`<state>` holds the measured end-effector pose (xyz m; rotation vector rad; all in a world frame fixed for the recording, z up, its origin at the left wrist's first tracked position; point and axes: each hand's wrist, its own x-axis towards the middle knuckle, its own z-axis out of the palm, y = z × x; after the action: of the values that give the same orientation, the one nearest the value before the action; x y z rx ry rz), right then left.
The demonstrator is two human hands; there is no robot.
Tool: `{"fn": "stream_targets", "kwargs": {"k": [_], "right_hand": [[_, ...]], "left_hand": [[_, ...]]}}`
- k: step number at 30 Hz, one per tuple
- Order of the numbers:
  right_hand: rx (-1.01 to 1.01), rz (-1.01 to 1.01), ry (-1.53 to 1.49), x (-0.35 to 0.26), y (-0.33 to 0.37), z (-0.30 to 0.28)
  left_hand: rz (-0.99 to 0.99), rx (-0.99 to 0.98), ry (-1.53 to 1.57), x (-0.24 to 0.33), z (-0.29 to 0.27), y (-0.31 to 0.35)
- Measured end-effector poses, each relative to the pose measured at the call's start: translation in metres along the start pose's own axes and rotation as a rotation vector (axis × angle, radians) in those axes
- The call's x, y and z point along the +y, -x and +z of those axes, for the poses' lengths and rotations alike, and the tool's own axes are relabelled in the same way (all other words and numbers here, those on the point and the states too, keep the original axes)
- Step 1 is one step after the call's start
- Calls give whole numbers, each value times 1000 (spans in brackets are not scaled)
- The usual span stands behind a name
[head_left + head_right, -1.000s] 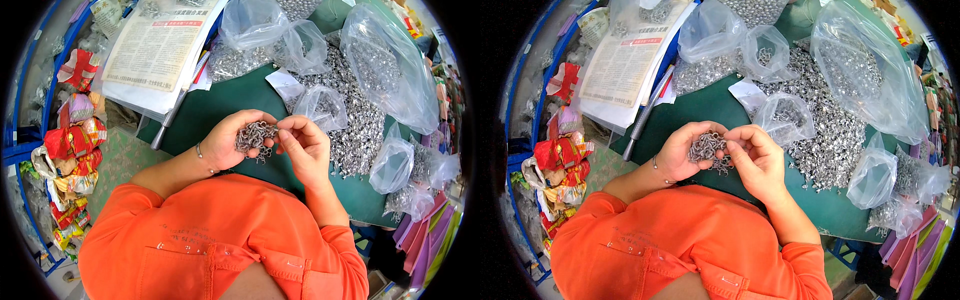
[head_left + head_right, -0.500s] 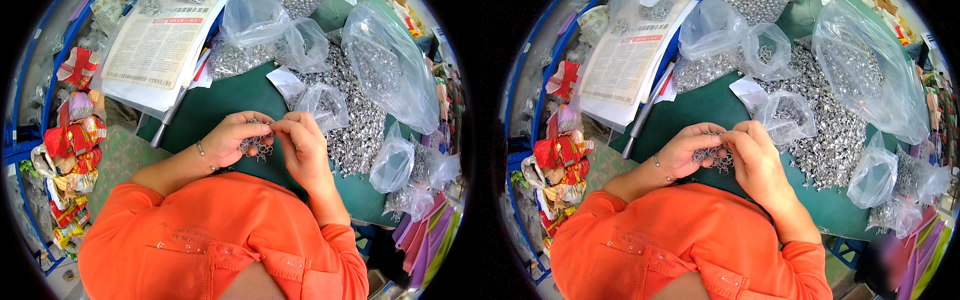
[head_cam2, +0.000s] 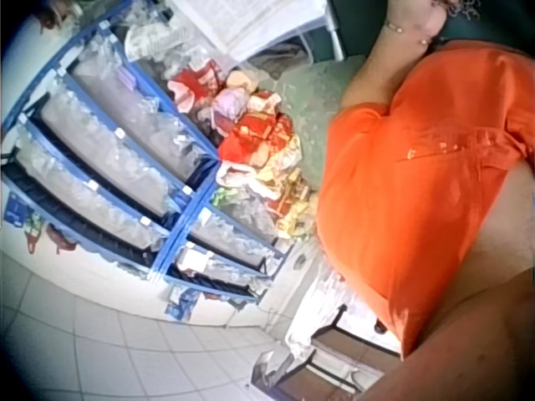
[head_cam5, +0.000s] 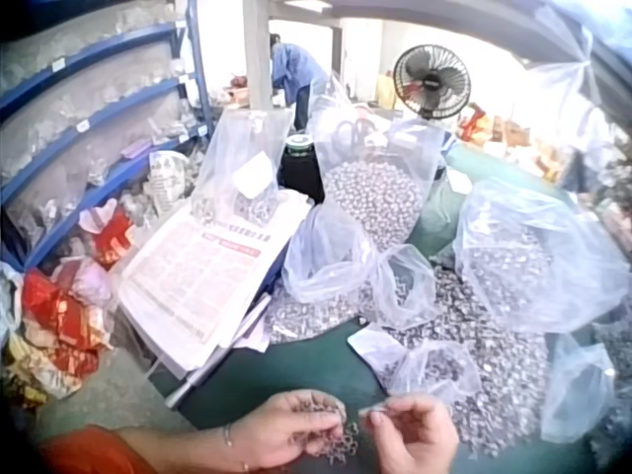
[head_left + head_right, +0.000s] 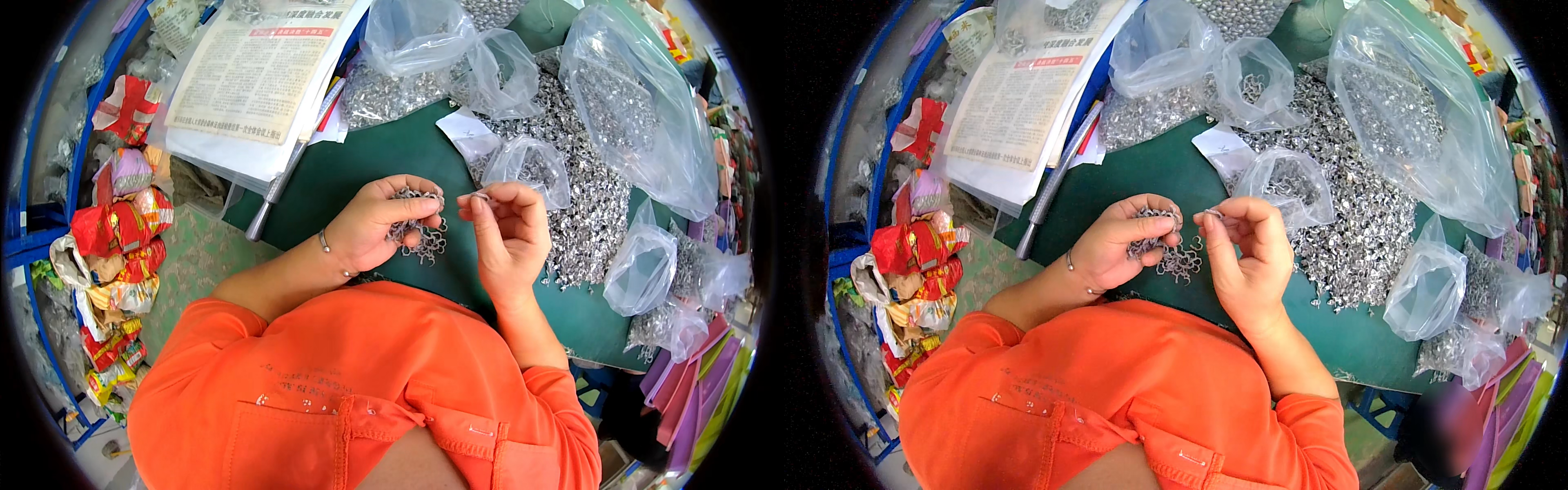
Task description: The person sits at a green workbench and assembles small silver metal hooks by hand. They pick up individual hooks and link them together into a chain, occasionally dropping pieces onto the table or into plastic bags filled with similar hardware.
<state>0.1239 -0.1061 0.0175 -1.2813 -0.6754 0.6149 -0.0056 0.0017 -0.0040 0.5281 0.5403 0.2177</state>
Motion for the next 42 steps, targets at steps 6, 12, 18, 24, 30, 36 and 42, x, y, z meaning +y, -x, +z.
{"fn": "stream_targets", "kwargs": {"k": [6,12,18,24,30,36,42], "right_hand": [[-218,-366,507,2,-6,-9],[-169,-211,220,12,3,-10],[-162,-216,182,11,5,-10],[-178,-286,276,13,5,-10],[-189,-344,315,13,5,-10],[-149,-343,275,13,6,-9],[-131,-443,445,10,4,-9]], "left_hand": [[10,-22,-2,2,1,2],[0,-11,19,2,4,3],[22,-36,-35,1,3,2],[65,20,-116,0,12,4],[100,-31,-170,-2,7,2],[113,-23,-162,-3,6,1],[37,29,-46,1,9,1]]}}
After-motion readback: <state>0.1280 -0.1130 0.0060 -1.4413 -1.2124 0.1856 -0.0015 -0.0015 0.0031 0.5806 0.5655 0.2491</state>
